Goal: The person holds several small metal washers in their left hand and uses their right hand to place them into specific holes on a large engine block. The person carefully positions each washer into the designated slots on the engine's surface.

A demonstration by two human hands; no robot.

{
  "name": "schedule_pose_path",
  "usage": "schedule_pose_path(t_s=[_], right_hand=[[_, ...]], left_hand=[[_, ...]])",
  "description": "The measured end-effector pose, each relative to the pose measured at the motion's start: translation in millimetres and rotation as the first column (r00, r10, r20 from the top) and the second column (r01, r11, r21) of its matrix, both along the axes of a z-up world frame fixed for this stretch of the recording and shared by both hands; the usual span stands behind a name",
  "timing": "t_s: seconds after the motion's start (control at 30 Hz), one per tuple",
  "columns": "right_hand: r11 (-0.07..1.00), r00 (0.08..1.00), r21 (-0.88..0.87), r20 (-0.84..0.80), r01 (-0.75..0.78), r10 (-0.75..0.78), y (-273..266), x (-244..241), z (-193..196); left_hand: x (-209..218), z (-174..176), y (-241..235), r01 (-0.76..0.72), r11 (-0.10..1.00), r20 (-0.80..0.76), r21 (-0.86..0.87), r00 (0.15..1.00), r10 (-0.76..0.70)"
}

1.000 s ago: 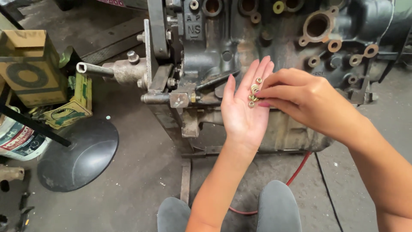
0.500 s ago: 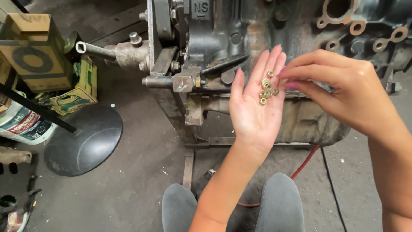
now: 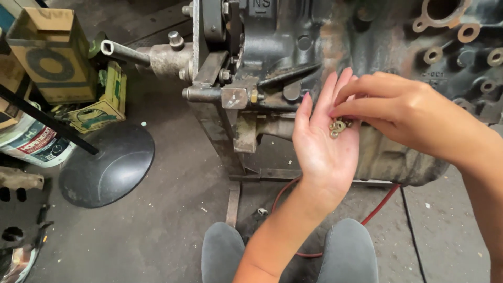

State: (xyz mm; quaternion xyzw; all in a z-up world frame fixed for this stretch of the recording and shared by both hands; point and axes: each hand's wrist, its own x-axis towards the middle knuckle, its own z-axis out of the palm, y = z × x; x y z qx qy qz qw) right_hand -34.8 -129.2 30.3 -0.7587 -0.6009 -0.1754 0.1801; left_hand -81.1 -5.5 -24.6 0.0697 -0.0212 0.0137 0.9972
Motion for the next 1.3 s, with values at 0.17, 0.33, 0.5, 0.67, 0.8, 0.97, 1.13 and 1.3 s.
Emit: schedule_pose_path(t_s=[0.17,0.33,0.5,0.67,0.8,0.97,1.13,1.3], right_hand=[[0.961,0.99,-0.277,0.129,-0.012,0.049,1,10,11],[0.95,0.993,-0.312,-0.121,-0.028,-0.011,3,26,23],[0.956,0.998,-0.293,-0.065,0.005,-0.025,5,25,20],[0.948,0.988,-0.289,-0.039,0.134,-0.152,3,20,21],[0.961,0.983,-0.242,-0.095,0.132,-0.159,7,13,18],[0.983,0.996,-0.183,-0.079,0.014,-0.029,5,13,14],[0.979,0.999,-0.202,-0.041,-0.017,0.009,1,10,7],[0.974,0.996,-0.227,0.087,0.009,0.011,-2,9,-6]], left_hand=[[20,-26,-12,0.04,0.978,0.065,-0.203,0.998,-0.027],[30,-30,-13,0.076,0.971,0.076,-0.226,0.995,-0.06],[32,-36,-9,0.094,0.971,0.184,-0.221,0.981,-0.053],[37,-46,-8,0.112,0.969,0.165,-0.221,0.983,-0.076],[39,-47,-8,0.132,0.956,0.27,-0.263,0.961,-0.058],[30,-22,-3,0.076,0.996,-0.048,-0.056,0.996,-0.078],[29,-39,-11,0.119,0.981,0.069,-0.152,0.992,-0.109],[28,-47,-10,0.126,0.982,0.114,-0.141,0.987,-0.111]])
